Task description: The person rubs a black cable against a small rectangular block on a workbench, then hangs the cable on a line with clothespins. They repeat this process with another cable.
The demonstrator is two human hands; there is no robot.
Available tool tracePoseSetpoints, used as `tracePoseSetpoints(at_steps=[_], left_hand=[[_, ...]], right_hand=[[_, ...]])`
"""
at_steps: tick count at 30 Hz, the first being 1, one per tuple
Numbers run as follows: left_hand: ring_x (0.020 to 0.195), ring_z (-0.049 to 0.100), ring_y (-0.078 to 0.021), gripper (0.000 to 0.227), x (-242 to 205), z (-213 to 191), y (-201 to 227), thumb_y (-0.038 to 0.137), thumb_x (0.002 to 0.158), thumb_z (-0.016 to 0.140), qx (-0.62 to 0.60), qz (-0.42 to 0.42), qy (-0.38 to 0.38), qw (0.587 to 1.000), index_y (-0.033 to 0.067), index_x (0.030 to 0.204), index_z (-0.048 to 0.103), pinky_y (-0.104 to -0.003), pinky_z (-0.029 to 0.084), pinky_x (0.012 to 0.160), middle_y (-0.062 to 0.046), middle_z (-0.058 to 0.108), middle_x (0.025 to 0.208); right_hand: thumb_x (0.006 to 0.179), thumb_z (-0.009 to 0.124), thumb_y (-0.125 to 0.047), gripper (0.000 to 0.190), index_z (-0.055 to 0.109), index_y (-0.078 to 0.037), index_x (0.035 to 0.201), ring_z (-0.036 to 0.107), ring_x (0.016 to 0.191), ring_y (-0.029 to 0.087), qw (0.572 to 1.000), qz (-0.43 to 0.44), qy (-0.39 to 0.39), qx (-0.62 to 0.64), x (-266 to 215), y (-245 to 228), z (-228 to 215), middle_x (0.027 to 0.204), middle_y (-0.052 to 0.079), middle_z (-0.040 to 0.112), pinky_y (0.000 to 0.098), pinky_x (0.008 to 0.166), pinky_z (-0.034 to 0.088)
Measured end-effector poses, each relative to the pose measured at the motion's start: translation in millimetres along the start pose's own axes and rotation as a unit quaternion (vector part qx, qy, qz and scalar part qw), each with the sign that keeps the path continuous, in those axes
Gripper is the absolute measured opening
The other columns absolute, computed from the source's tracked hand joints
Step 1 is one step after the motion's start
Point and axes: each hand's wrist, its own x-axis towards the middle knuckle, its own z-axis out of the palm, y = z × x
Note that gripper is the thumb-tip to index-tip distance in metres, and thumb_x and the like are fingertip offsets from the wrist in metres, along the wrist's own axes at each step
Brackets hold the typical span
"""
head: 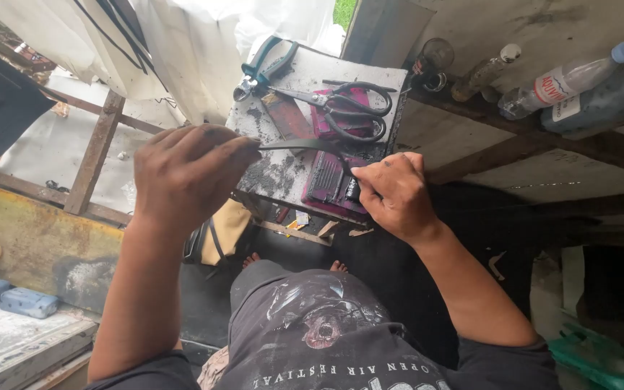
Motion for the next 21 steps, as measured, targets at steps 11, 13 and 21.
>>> tracePoseSetpoints(at_steps=[11, 13, 21], left_hand=[[0.071, 0.071, -0.0262, 0.019, -9, 25, -30, 0.001, 0.097, 0.075, -0.005, -0.021, -0.032, 0.999, 0.0175, 0.107, 0.080, -0.036, 0.052, 0.056, -0.005, 0.073, 0.090], [0.071, 0.071, -0.0261, 0.013, -11, 28, -35, 0.005, 0.099, 0.077, -0.006, -0.022, -0.025, 0.999, 0.0174, 0.101, 0.081, -0.036, 0.052, 0.059, -0.004, 0.073, 0.087], [0.082, 0.072, -0.0231, 0.015, -25, 49, -56, 0.010, 0.094, 0.083, 0.061, 0.003, -0.049, 0.997, 0.0248, 0.094, 0.079, -0.038, 0.055, 0.079, 0.001, 0.072, 0.084]], right_hand=[[0.089, 0.069, -0.002, 0.018, 0.079, -0.008, 0.103, 0.063, 0.078, 0.021, 0.999, -0.033, 0.005, -0.035, 6, -3, 6, 0.081, 0.005, 0.069, 0.0369, 0.081, 0.044], [0.090, 0.069, -0.003, 0.018, 0.079, -0.008, 0.105, 0.063, 0.078, 0.021, 0.998, -0.037, 0.000, -0.044, 5, -3, 6, 0.081, 0.005, 0.069, 0.0371, 0.081, 0.045], [0.089, 0.071, -0.003, 0.016, 0.077, -0.007, 0.102, 0.065, 0.077, 0.022, 0.998, -0.044, -0.020, -0.047, 3, -1, 6, 0.080, 0.006, 0.069, 0.0372, 0.078, 0.049]])
